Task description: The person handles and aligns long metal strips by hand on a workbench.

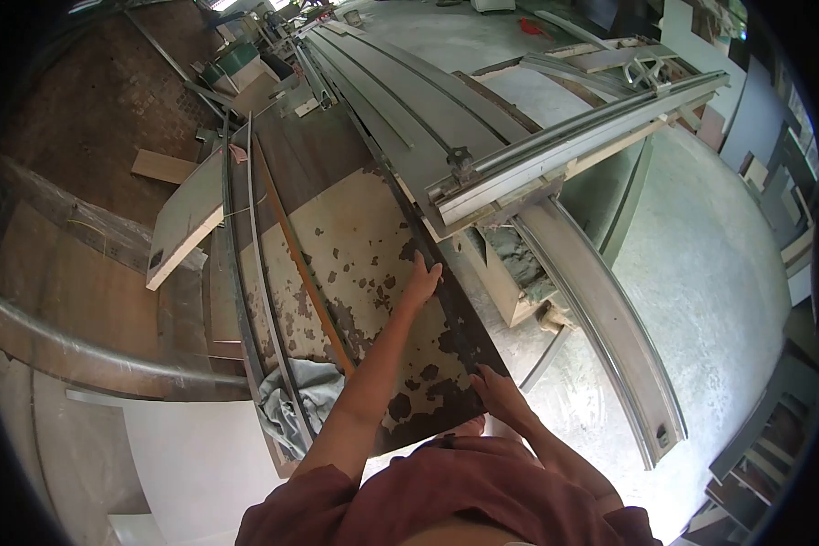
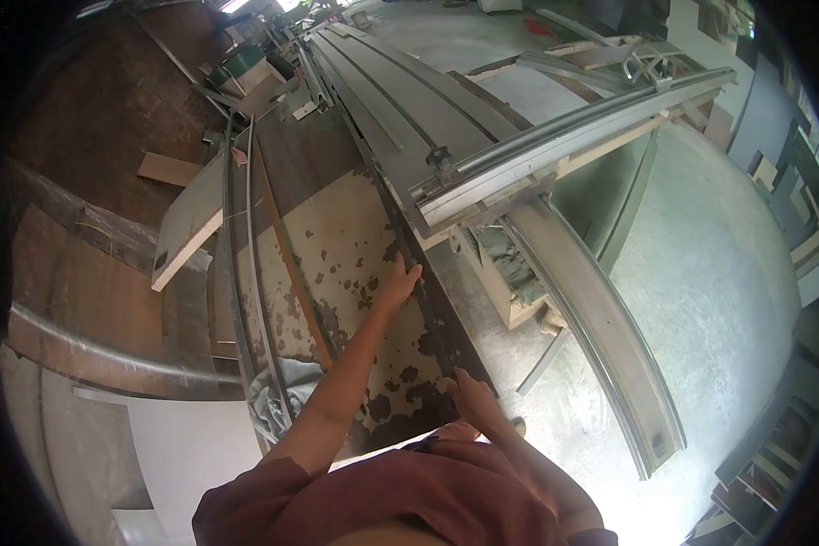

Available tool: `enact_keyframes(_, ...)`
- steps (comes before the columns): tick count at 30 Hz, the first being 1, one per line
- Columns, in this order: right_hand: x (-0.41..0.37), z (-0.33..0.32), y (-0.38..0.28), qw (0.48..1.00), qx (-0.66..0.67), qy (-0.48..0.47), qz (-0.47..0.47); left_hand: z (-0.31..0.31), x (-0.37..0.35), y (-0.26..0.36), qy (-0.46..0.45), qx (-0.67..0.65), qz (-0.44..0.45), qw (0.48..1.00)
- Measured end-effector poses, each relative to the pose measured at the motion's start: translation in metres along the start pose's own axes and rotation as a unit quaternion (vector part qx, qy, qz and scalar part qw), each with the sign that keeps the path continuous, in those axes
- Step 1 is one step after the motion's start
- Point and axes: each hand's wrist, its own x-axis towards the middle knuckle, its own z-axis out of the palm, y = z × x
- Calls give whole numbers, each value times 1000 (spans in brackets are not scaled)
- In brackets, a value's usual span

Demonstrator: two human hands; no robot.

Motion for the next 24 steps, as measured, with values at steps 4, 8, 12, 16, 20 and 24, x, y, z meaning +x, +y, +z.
enact_keyframes(4, 18, 0, -21, 998, 13, -27, 53, -16, 15, 4, 4, 78, 13, 997)
enact_keyframes(8, 43, 13, -16, 998, -57, 1, 24, -34, 14, 20, -1, 121, 16, 993)
enact_keyframes(12, 56, 20, -14, 995, -83, 39, -28, -45, 22, 24, -28, 110, 16, 993)
enact_keyframes(16, 52, 8, -43, 999, -38, 14, 32, -47, 41, 19, -61, 71, -10, 996)
enact_keyframes(20, 60, 0, -45, 998, -10, 13, 53, -40, 58, 12, 9, 148, 60, 987)
enact_keyframes(24, 72, -9, -46, 998, 14, 15, 51, -41, 73, 11, -5, 100, 47, 994)
